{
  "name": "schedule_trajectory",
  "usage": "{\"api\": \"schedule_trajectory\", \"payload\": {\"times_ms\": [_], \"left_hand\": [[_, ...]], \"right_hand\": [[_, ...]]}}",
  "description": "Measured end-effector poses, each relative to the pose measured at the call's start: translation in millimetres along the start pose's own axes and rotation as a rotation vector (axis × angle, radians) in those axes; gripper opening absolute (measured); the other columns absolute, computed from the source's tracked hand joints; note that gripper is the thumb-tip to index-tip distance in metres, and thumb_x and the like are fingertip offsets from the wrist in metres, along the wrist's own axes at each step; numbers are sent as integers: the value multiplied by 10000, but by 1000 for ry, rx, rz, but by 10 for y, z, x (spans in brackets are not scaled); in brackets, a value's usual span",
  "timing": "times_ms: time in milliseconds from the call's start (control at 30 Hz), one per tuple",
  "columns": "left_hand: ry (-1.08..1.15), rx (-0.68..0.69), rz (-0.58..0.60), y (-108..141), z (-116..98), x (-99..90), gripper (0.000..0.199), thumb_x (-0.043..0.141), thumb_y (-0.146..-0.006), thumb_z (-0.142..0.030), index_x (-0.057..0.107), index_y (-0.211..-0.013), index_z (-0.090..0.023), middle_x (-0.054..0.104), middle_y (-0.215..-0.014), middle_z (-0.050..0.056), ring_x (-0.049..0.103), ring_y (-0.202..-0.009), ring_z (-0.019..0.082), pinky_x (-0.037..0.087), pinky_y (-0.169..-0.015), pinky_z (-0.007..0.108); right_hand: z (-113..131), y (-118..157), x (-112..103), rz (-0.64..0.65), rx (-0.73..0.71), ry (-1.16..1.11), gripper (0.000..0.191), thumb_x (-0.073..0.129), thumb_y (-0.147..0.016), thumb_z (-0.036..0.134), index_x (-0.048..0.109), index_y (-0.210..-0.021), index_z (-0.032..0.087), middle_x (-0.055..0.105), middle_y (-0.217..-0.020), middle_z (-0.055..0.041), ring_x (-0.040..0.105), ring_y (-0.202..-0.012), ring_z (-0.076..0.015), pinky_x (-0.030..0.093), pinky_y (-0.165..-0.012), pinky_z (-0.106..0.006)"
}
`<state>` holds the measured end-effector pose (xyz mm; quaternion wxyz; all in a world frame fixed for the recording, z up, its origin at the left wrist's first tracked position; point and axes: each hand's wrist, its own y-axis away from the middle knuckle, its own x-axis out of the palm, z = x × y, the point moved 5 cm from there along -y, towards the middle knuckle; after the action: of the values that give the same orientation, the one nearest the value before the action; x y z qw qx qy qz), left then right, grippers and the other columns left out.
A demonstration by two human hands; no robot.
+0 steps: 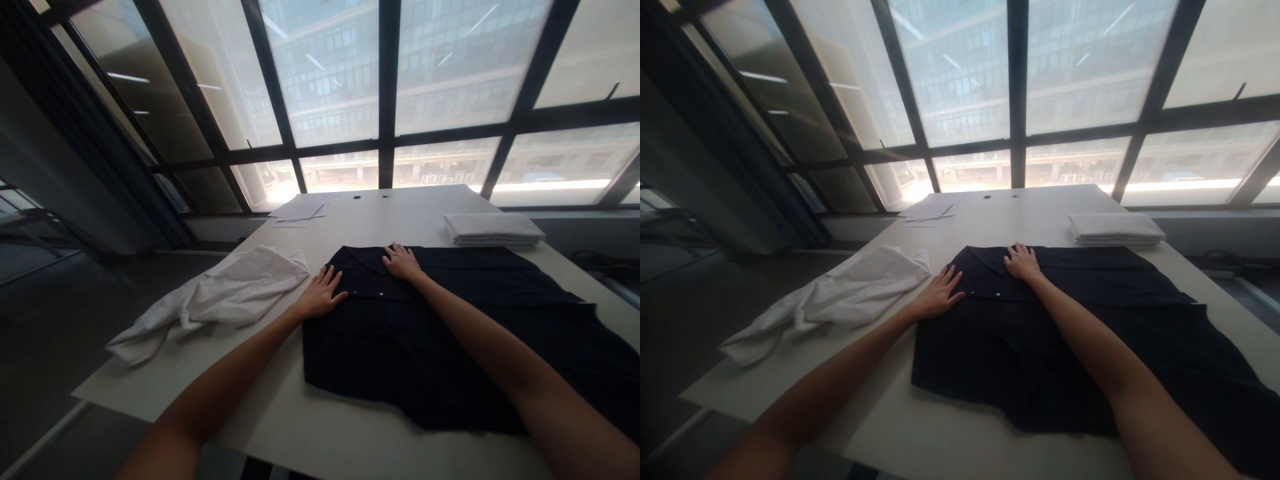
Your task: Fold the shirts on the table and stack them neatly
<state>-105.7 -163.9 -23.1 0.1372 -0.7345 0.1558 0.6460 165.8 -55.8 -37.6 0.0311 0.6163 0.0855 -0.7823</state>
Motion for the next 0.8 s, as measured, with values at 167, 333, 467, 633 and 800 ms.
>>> {"api": "schedule_trajectory", "payload": {"times_ms": [167,333,467,633,800], "left_hand": [[35,-108,-51,-28,38,28,824,191,-997,-685,210,-1607,-132,89,-1678,141,79,-1552,298,163,-1228,518],[-16,-103,-49,-41,62,50,827,230,-985,-701,248,-1600,-149,103,-1676,145,82,-1551,309,191,-1219,530],[-38,-69,-78,-29,66,37,764,245,-1000,-675,272,-1598,-200,110,-1678,135,100,-1548,321,226,-1204,545],[-111,39,-96,1,13,7,645,265,-1038,-575,294,-1590,-243,186,-1671,82,124,-1546,312,219,-1203,574],[-119,74,-93,38,86,10,654,284,-1034,-578,309,-1586,-227,240,-1653,103,162,-1537,328,251,-1193,571]], "right_hand": [[5,-3,2,33,-28,-19,668,245,-1022,545,214,-1612,234,70,-1692,-129,42,-1550,-290,114,-1208,-572],[27,-3,19,58,-49,-3,644,226,-1025,541,277,-1594,244,126,-1686,-123,86,-1547,-280,106,-1206,-579],[11,7,-15,46,-27,-37,695,208,-1021,585,184,-1618,230,88,-1691,-126,76,-1549,-280,110,-1218,-540],[-245,52,-163,58,-4,-61,690,181,-1024,592,178,-1617,240,107,-1688,-128,76,-1549,-276,123,-1212,-567],[-814,220,-383,48,-11,11,643,204,-1039,519,267,-1597,205,168,-1674,-144,119,-1544,-288,155,-1210,-560]]}}
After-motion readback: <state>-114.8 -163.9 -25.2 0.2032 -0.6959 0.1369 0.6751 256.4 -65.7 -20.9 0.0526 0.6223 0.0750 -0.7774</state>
